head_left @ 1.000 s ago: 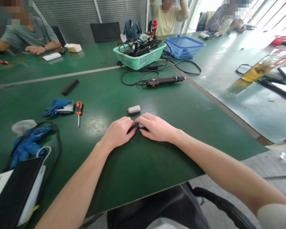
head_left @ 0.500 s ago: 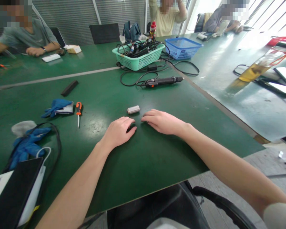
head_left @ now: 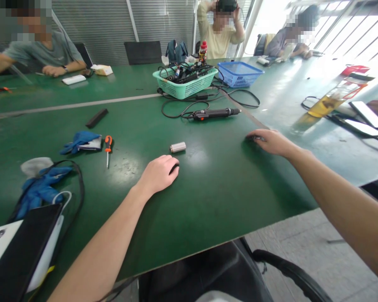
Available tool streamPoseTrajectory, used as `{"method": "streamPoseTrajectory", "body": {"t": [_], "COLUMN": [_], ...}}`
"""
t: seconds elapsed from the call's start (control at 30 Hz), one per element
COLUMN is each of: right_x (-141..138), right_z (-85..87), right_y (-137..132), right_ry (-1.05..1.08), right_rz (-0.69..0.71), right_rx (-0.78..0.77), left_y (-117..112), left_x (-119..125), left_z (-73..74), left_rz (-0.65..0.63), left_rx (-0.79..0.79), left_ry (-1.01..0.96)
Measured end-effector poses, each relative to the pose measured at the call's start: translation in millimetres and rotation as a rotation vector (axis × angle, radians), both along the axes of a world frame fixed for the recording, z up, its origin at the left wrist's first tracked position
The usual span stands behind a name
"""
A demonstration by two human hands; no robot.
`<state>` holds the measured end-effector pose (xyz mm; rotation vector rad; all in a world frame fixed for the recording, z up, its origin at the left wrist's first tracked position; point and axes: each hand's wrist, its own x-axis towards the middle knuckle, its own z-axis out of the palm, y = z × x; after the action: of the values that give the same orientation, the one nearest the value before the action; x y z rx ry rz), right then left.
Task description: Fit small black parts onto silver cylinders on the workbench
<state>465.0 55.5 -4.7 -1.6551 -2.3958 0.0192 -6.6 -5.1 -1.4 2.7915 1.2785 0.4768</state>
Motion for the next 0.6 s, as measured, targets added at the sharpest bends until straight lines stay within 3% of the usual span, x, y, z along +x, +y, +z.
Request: {"method": "streamPoseTrajectory", "body": {"t": [0.13, 0.27, 0.4, 0.53, 0.6], "right_x": [4.8, -25.2, -99.8, -202.1, -246.6], "right_z": [-0.3, 17.1, 23.7, 19.3, 17.9], "right_y": [-0.7, -4.7, -7.1, -6.3, -2.5], "right_ry": [0.061, 0.116, 0.144, 0.191, 0.237], "right_rz": [0.038, -0.001, 0.081, 0.355, 0.42], "right_rx": [0.091, 0.182, 0.2, 0.151, 0.16], "left_y": [0.6, 0.7, -0.5, -0.7, 0.1], "left_x": [-1.2, -2.7, -1.8, -2.4, -4.5], "left_z": [0.5, 1.9, 4.3, 5.5, 5.9], "left_rz": [-0.004, -0.015, -0.012, -0.001, 0.023], "left_rx": [0.006, 0.01, 0.006, 0.021, 0.028], "left_ry": [0.007, 0.001, 0.012, 0.021, 0.032]}}
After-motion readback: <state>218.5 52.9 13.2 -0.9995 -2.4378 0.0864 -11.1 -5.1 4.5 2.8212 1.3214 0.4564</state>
